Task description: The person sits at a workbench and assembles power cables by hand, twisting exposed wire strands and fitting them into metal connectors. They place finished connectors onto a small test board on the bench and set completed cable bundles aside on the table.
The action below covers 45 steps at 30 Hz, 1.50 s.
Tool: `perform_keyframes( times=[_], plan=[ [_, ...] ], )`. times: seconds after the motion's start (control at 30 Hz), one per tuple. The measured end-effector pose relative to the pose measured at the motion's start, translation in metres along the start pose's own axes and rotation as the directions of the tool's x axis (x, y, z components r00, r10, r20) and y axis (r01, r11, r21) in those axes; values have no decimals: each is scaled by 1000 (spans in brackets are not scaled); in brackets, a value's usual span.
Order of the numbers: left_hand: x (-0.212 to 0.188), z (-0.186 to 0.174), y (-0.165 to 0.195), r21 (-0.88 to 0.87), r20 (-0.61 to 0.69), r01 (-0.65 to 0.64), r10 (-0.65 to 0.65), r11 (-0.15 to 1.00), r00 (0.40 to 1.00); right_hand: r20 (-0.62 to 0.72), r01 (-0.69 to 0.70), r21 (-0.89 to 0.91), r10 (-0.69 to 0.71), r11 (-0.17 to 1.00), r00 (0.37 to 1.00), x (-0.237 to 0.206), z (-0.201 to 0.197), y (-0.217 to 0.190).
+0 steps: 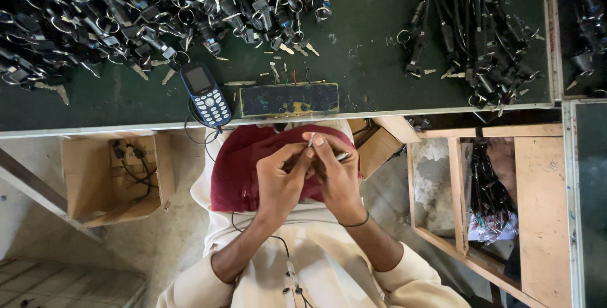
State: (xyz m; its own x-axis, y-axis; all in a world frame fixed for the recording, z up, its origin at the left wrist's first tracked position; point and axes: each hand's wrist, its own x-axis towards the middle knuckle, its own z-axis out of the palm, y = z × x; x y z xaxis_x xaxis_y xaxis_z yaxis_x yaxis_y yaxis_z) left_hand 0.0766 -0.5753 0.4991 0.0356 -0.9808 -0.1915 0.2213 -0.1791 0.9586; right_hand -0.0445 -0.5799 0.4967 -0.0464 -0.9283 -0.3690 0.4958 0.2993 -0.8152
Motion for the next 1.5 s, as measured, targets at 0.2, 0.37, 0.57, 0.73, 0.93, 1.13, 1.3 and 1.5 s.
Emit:
perform_keyframes(
  times=[0.2,0.37,0.57,0.73,0.93,1.13,1.3,1.5],
  plan=[
    [-2,-9,-2,134,-29,-105,110,985,994,47,-120,-40,122,992,991,2,5,3],
    [3,-17,-4,133,-44,-82,89,988,995,151,-157,-185,186,970,971,2,7,-10],
    [14,-17,-12,-62,31,136,-134,989,991,32,-72,-32,73,997,997,12,2,-7],
    [14,-19,-25,16,30,86,-86,996,996,118,-119,-67,126,991,985,20,-8,7],
    [12,-17,-33,7,-39,110,-110,994,993,23,-176,-92,179,980,984,20,-12,19],
    [16,-22,-35,-8,-48,88,-88,996,995,135,-81,-194,108,978,985,18,-7,23],
    [34,-30,-44,-67,-39,136,-139,988,990,242,-219,-85,233,972,942,28,-26,4],
    [56,-21,-64,9,-161,143,-139,990,977,147,-102,-241,140,965,979,59,-45,9]
  ],
)
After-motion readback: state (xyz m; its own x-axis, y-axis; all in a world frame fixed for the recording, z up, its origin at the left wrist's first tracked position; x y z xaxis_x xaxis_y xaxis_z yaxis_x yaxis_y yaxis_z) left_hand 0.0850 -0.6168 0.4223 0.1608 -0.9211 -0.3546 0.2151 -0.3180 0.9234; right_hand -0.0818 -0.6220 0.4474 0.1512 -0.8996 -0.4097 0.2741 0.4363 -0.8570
